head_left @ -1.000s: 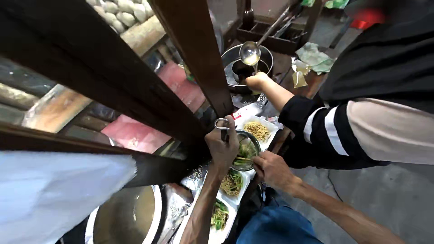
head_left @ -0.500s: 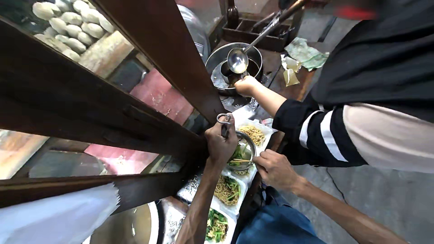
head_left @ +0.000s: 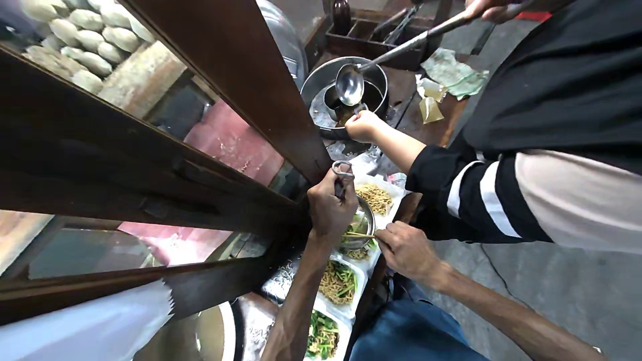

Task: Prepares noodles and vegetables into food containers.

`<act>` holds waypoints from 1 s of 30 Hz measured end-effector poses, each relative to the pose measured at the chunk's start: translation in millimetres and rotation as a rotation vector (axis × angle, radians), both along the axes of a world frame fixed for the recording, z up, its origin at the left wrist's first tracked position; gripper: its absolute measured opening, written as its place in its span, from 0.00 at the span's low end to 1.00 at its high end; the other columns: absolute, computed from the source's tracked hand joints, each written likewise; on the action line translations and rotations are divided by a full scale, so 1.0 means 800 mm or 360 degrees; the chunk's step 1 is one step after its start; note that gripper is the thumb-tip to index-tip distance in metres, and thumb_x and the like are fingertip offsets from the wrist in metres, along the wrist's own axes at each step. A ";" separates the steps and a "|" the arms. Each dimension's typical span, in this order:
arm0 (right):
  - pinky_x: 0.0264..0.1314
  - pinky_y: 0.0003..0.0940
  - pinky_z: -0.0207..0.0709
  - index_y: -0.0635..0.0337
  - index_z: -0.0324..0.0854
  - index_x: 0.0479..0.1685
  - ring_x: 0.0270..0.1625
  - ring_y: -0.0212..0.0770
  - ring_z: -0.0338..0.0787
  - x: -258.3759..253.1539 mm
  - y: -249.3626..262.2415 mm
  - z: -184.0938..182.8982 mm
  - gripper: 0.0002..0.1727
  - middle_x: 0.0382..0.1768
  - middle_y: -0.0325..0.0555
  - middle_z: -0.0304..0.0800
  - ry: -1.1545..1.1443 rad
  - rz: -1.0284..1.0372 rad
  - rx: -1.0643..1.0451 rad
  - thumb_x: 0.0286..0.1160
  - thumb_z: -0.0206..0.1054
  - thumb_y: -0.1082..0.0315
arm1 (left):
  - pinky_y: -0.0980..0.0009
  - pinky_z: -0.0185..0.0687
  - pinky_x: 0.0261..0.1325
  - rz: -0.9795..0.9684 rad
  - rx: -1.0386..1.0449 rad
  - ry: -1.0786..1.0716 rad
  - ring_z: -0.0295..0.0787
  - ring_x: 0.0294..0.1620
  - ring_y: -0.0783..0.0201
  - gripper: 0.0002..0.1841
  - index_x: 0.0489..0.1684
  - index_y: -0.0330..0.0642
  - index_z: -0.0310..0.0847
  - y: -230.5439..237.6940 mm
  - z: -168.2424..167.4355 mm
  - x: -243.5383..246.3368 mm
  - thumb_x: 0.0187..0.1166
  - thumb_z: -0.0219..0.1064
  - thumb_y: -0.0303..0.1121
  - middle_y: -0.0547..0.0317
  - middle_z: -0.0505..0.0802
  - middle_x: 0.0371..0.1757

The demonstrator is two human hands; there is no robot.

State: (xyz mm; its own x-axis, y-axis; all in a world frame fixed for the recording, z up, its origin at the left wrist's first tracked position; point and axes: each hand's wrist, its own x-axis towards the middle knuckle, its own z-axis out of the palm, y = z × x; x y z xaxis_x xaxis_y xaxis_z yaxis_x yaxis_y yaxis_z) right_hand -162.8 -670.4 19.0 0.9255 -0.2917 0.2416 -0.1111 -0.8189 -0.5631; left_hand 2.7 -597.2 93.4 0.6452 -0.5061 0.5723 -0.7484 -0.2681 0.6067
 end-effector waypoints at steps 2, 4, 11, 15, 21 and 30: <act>0.36 0.52 0.85 0.68 0.90 0.37 0.36 0.61 0.92 0.012 0.000 -0.014 0.08 0.28 0.59 0.88 0.0031 0.0007 -0.0021 0.70 0.66 0.73 | 0.77 0.68 0.18 -0.0032 0.0084 -0.0022 0.70 0.13 0.74 0.12 0.26 0.36 0.80 -0.004 -0.003 -0.001 0.83 0.62 0.30 0.62 0.78 0.15; 0.35 0.51 0.85 0.68 0.90 0.38 0.36 0.61 0.91 0.015 -0.005 -0.030 0.09 0.28 0.59 0.87 -0.0008 -0.0021 -0.0074 0.72 0.65 0.72 | 0.76 0.68 0.18 -0.0024 0.0160 -0.0044 0.72 0.14 0.73 0.10 0.27 0.37 0.81 -0.005 -0.005 0.001 0.81 0.63 0.30 0.61 0.79 0.16; 0.30 0.42 0.82 0.63 0.92 0.38 0.30 0.53 0.89 -0.005 -0.017 -0.022 0.13 0.24 0.51 0.86 -0.0268 -0.0234 -0.0182 0.74 0.61 0.69 | 0.79 0.66 0.18 0.0132 0.0114 -0.0024 0.69 0.13 0.76 0.16 0.27 0.35 0.82 -0.007 0.001 0.010 0.87 0.61 0.34 0.63 0.78 0.15; 0.34 0.43 0.84 0.62 0.93 0.38 0.32 0.52 0.90 -0.003 -0.010 -0.005 0.12 0.25 0.50 0.88 -0.0181 -0.0098 -0.0031 0.73 0.62 0.69 | 0.79 0.66 0.18 0.0127 0.0109 -0.0011 0.69 0.13 0.76 0.16 0.26 0.37 0.80 -0.010 0.005 0.013 0.88 0.60 0.35 0.63 0.77 0.15; 0.36 0.47 0.85 0.65 0.93 0.39 0.35 0.56 0.92 0.025 -0.008 -0.047 0.11 0.27 0.55 0.89 -0.0183 -0.0144 -0.0035 0.73 0.64 0.70 | 0.75 0.66 0.18 0.0054 0.0227 0.0049 0.70 0.13 0.72 0.15 0.26 0.38 0.80 -0.020 0.007 0.010 0.87 0.62 0.34 0.62 0.78 0.15; 0.34 0.41 0.83 0.63 0.94 0.42 0.32 0.51 0.89 -0.002 -0.015 -0.060 0.15 0.26 0.50 0.88 -0.0388 -0.0418 -0.0088 0.77 0.61 0.66 | 0.72 0.67 0.19 0.0139 0.0258 0.0112 0.71 0.13 0.69 0.16 0.28 0.39 0.80 -0.024 0.006 0.021 0.90 0.59 0.37 0.60 0.77 0.15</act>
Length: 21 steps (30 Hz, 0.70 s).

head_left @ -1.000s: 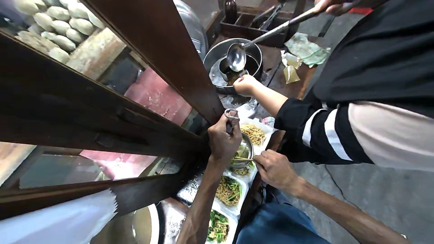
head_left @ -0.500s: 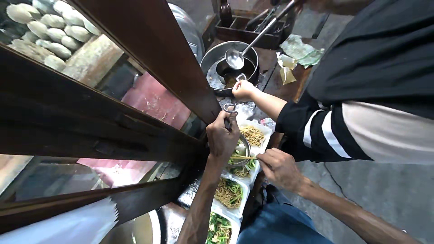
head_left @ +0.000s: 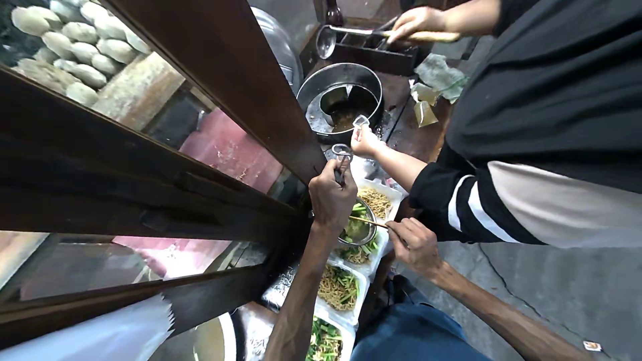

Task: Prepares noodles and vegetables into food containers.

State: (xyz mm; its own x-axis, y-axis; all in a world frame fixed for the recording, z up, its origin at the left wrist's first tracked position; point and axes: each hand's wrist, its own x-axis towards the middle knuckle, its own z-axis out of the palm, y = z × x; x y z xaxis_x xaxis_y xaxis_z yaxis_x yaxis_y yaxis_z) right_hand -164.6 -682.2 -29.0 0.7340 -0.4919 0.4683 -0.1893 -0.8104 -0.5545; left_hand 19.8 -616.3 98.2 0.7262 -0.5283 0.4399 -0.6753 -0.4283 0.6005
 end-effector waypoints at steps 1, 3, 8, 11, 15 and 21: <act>0.34 0.41 0.83 0.62 0.94 0.42 0.32 0.51 0.89 -0.002 -0.001 0.000 0.15 0.26 0.50 0.89 -0.0007 -0.0015 0.0014 0.77 0.61 0.66 | 0.71 0.68 0.19 -0.0002 0.0010 0.0008 0.72 0.14 0.67 0.16 0.29 0.38 0.81 -0.002 0.001 0.000 0.90 0.59 0.36 0.59 0.78 0.16; 0.34 0.40 0.82 0.62 0.94 0.43 0.31 0.50 0.88 -0.006 -0.002 -0.002 0.15 0.25 0.50 0.88 -0.0019 -0.0046 0.0032 0.78 0.60 0.66 | 0.69 0.68 0.19 -0.0005 0.0025 0.0019 0.72 0.14 0.66 0.16 0.29 0.39 0.80 -0.007 0.000 -0.001 0.89 0.60 0.37 0.59 0.78 0.16; 0.35 0.38 0.82 0.62 0.95 0.43 0.31 0.48 0.88 -0.013 -0.002 -0.004 0.16 0.26 0.49 0.89 -0.0039 -0.0144 0.0047 0.77 0.60 0.65 | 0.68 0.67 0.17 -0.0032 0.0036 0.0063 0.71 0.12 0.64 0.15 0.32 0.40 0.81 -0.019 -0.004 -0.001 0.90 0.61 0.39 0.58 0.78 0.16; 0.35 0.37 0.82 0.61 0.95 0.42 0.31 0.48 0.88 -0.016 -0.001 -0.006 0.16 0.25 0.48 0.88 -0.0058 -0.0197 0.0047 0.77 0.59 0.66 | 0.67 0.66 0.16 -0.0039 0.0057 0.0051 0.70 0.12 0.64 0.16 0.28 0.40 0.78 -0.026 -0.004 -0.003 0.89 0.61 0.39 0.58 0.77 0.15; 0.36 0.37 0.82 0.61 0.95 0.42 0.30 0.47 0.89 -0.020 0.002 -0.009 0.16 0.24 0.48 0.88 -0.0056 -0.0251 0.0064 0.77 0.59 0.65 | 0.67 0.65 0.15 -0.0045 0.0076 0.0059 0.69 0.11 0.63 0.14 0.31 0.41 0.80 -0.030 -0.005 -0.006 0.89 0.61 0.38 0.58 0.77 0.15; 0.34 0.36 0.81 0.61 0.95 0.42 0.29 0.46 0.87 -0.024 0.005 -0.010 0.17 0.23 0.47 0.87 -0.0079 -0.0311 0.0096 0.78 0.59 0.64 | 0.66 0.65 0.15 -0.0032 0.0119 0.0059 0.70 0.11 0.62 0.16 0.30 0.41 0.78 -0.033 -0.003 -0.010 0.89 0.61 0.39 0.57 0.77 0.15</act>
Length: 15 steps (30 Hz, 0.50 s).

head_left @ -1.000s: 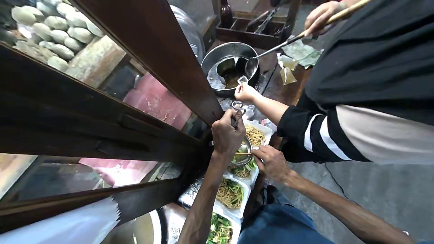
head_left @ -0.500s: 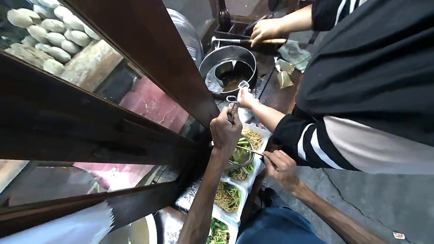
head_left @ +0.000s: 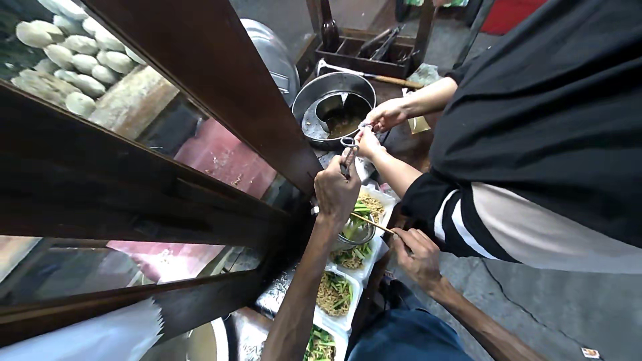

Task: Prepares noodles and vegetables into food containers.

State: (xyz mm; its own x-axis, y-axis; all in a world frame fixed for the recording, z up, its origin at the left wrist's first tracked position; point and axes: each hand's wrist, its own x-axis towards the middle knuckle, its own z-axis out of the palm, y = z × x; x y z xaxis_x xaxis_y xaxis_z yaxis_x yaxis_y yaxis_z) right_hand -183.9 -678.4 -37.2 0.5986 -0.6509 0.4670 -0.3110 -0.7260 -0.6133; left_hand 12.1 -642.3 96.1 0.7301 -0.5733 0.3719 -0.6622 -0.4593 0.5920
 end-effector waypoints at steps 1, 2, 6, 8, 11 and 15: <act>0.34 0.36 0.81 0.61 0.95 0.42 0.29 0.45 0.87 -0.001 0.000 0.000 0.17 0.23 0.47 0.87 -0.0008 -0.0009 0.0003 0.78 0.59 0.64 | 0.65 0.65 0.15 -0.0007 0.0002 0.0000 0.70 0.11 0.62 0.15 0.30 0.40 0.79 0.000 -0.001 -0.001 0.89 0.61 0.39 0.57 0.77 0.15; 0.35 0.36 0.81 0.62 0.95 0.42 0.29 0.45 0.87 -0.002 0.000 -0.001 0.17 0.23 0.47 0.87 -0.0012 -0.0014 0.0007 0.78 0.59 0.64 | 0.65 0.65 0.15 -0.0015 0.0009 0.0006 0.69 0.11 0.61 0.16 0.31 0.41 0.78 0.000 -0.001 -0.002 0.89 0.60 0.40 0.57 0.76 0.15; 0.36 0.33 0.81 0.62 0.95 0.42 0.30 0.43 0.87 -0.005 -0.001 0.001 0.17 0.24 0.47 0.87 -0.0031 -0.0053 0.0050 0.78 0.59 0.65 | 0.63 0.67 0.15 -0.0036 0.0030 0.0032 0.71 0.11 0.59 0.16 0.30 0.41 0.77 -0.003 0.000 -0.001 0.90 0.59 0.41 0.55 0.77 0.15; 0.36 0.33 0.81 0.62 0.95 0.43 0.30 0.43 0.88 -0.007 -0.003 0.002 0.16 0.24 0.47 0.88 -0.0034 -0.0078 0.0065 0.78 0.60 0.65 | 0.62 0.68 0.15 -0.0035 0.0047 0.0056 0.73 0.12 0.58 0.18 0.30 0.41 0.77 -0.005 0.001 -0.001 0.91 0.58 0.42 0.55 0.78 0.15; 0.35 0.32 0.81 0.61 0.95 0.44 0.30 0.42 0.87 -0.010 -0.006 0.003 0.16 0.25 0.47 0.88 -0.0028 -0.0104 0.0086 0.78 0.60 0.64 | 0.59 0.71 0.16 -0.0042 0.0073 0.0122 0.75 0.12 0.56 0.17 0.33 0.40 0.78 -0.005 0.001 -0.002 0.90 0.59 0.43 0.52 0.80 0.16; 0.35 0.30 0.79 0.61 0.95 0.43 0.29 0.41 0.85 -0.014 -0.012 0.007 0.17 0.23 0.46 0.87 -0.0031 -0.0120 0.0087 0.78 0.59 0.65 | 0.60 0.70 0.15 -0.0048 0.0082 0.0113 0.74 0.11 0.56 0.17 0.34 0.41 0.78 -0.004 -0.002 -0.001 0.90 0.59 0.43 0.53 0.79 0.16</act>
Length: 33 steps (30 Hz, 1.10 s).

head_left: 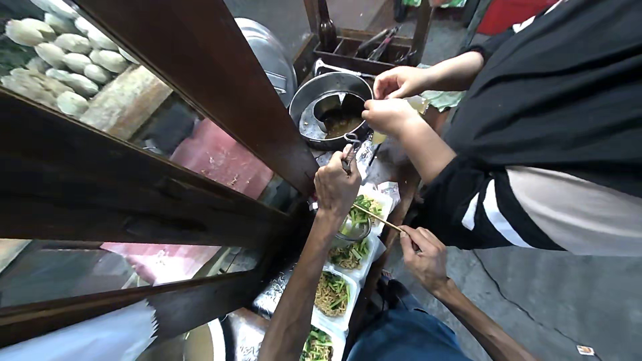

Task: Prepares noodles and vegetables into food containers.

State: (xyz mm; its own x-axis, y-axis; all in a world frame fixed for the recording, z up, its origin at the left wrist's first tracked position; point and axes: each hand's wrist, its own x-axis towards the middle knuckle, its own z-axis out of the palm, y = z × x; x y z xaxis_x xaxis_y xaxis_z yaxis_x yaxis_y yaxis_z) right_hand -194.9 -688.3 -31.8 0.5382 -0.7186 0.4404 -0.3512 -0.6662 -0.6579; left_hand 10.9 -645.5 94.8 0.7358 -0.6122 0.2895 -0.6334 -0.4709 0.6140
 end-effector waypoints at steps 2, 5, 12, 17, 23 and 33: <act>0.34 0.30 0.79 0.61 0.95 0.43 0.28 0.40 0.85 -0.001 -0.003 0.002 0.17 0.23 0.46 0.86 0.0001 -0.0013 -0.0003 0.79 0.59 0.65 | 0.60 0.70 0.15 0.0004 0.0010 0.0002 0.74 0.12 0.57 0.18 0.32 0.41 0.77 -0.001 0.000 0.000 0.90 0.59 0.44 0.53 0.79 0.16; 0.34 0.29 0.79 0.61 0.95 0.43 0.29 0.40 0.86 0.002 -0.002 0.009 0.17 0.24 0.45 0.87 0.0009 0.0029 0.0002 0.79 0.60 0.64 | 0.60 0.71 0.15 -0.0007 0.0030 -0.0003 0.75 0.12 0.56 0.18 0.32 0.41 0.76 -0.002 0.004 0.000 0.91 0.59 0.45 0.53 0.79 0.16; 0.39 0.38 0.84 0.61 0.94 0.44 0.34 0.47 0.90 0.026 0.002 -0.011 0.17 0.29 0.48 0.91 0.0051 0.0284 -0.0020 0.79 0.60 0.63 | 0.53 0.80 0.25 -0.0056 0.0236 0.0136 0.83 0.21 0.51 0.18 0.37 0.37 0.78 0.001 0.000 0.001 0.91 0.58 0.44 0.46 0.84 0.24; 0.37 0.34 0.82 0.61 0.95 0.43 0.31 0.44 0.88 0.012 -0.002 -0.002 0.17 0.25 0.47 0.89 0.0021 0.0150 -0.0029 0.79 0.59 0.64 | 0.60 0.71 0.15 -0.0021 0.0045 -0.0009 0.76 0.12 0.57 0.18 0.33 0.41 0.77 -0.005 0.006 -0.001 0.91 0.58 0.45 0.53 0.80 0.16; 0.34 0.30 0.79 0.61 0.95 0.43 0.29 0.40 0.86 0.001 0.000 0.016 0.16 0.24 0.45 0.88 -0.0019 0.0111 -0.0004 0.78 0.60 0.64 | 0.59 0.71 0.15 -0.0009 0.0087 -0.0043 0.76 0.13 0.56 0.18 0.31 0.41 0.76 0.001 0.005 0.001 0.91 0.59 0.45 0.52 0.79 0.16; 0.38 0.38 0.83 0.62 0.95 0.45 0.34 0.46 0.90 0.010 -0.015 0.009 0.17 0.28 0.49 0.90 0.0044 0.0202 0.0055 0.78 0.60 0.64 | 0.60 0.70 0.16 -0.0035 0.0151 -0.0045 0.75 0.13 0.55 0.19 0.30 0.41 0.75 0.004 0.010 -0.005 0.91 0.58 0.46 0.52 0.78 0.16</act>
